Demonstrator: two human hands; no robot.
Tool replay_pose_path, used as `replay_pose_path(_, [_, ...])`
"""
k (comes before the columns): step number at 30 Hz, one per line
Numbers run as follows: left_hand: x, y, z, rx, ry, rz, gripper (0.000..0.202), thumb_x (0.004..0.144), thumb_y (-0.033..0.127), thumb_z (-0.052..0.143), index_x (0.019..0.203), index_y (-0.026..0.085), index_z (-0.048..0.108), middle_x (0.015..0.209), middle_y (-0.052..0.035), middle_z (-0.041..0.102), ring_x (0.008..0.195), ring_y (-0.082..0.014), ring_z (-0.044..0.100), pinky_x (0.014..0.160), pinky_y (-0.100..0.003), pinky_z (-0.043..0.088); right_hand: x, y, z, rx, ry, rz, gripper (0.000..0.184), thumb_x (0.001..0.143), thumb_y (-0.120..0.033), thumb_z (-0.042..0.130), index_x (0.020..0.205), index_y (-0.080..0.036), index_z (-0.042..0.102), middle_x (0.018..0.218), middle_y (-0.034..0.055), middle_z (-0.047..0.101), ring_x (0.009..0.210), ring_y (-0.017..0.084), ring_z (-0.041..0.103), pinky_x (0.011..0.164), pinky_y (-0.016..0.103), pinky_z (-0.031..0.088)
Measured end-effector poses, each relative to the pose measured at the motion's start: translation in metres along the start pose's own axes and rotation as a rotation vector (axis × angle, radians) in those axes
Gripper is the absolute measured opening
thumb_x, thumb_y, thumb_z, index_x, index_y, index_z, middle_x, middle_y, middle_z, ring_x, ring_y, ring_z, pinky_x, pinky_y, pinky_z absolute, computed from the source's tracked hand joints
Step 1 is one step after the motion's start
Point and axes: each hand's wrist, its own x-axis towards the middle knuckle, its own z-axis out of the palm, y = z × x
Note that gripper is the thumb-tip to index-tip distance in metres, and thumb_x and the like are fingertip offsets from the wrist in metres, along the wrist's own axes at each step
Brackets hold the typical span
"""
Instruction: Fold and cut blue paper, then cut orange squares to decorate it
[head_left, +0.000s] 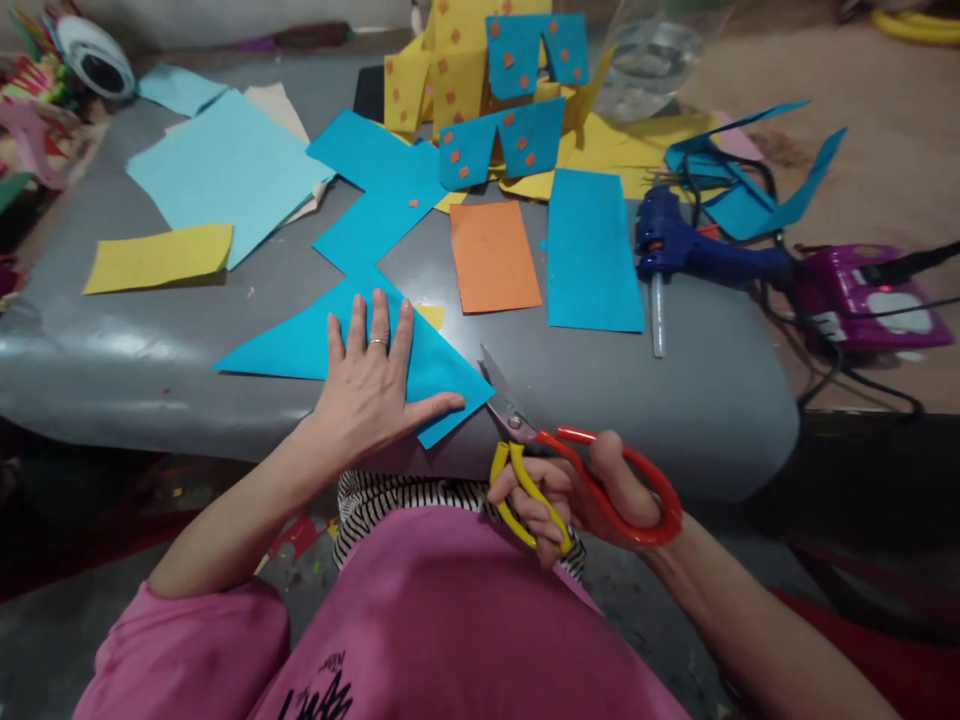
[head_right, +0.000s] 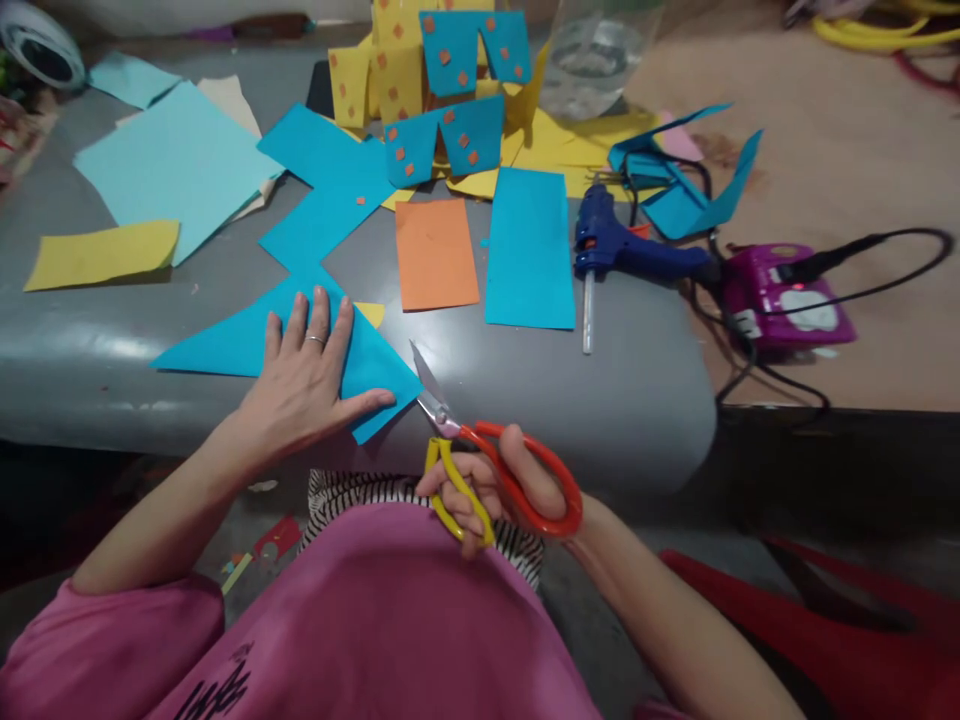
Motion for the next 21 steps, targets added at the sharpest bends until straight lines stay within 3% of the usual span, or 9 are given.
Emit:
replay_pose_path(7, [0.001, 0.003, -0.004, 0.037, -0.055, -0.018, 0.121, 0.079, 0.092, 0.03, 0.161, 0.004, 0.017, 0.166, -0.0301, 0.011, 0.154, -0.0502, 0.007, 0.119, -0.071, 0.007, -0.001, -0.003, -0.004, 0.035, -0.004, 0.012, 0.093, 0.081, -0.09, 0.032, 0.108, -0.009, 0.067, 0.078, -0.0008, 0.046, 0.061, 0.009, 0.046, 0.059, 0.028, 0.061])
replay_pose_path(15, [-0.006, -0.005, -0.013, 0.077, -0.162, 0.037, 0.12, 0.078, 0.093, 0.029, 0.162, 0.009, 0.015, 0.168, -0.0247, 0.006, 0.155, -0.0484, 0.004, 0.12, -0.069, 0.007, 0.0, 0.001, 0.008, 0.063, 0.002, 0.077, 0.093, 0.087, -0.087, 0.025, 0.108, -0.007, 0.068, 0.077, 0.0001, 0.048, 0.059, 0.009, 0.049, 0.062, 0.033, 0.062])
replay_pose_path(21, [-0.006, -0.009, -0.01, 0.068, -0.138, 0.045, 0.121, 0.078, 0.092, 0.032, 0.162, 0.007, 0.013, 0.168, -0.0273, 0.005, 0.154, -0.0499, 0.002, 0.118, -0.071, 0.006, 0.004, -0.002, 0.012, 0.058, 0.023, 0.075, 0.099, 0.081, -0.092, 0.024, 0.11, -0.008, 0.067, 0.076, -0.0007, 0.044, 0.059, 0.01, 0.046, 0.052, 0.027, 0.058])
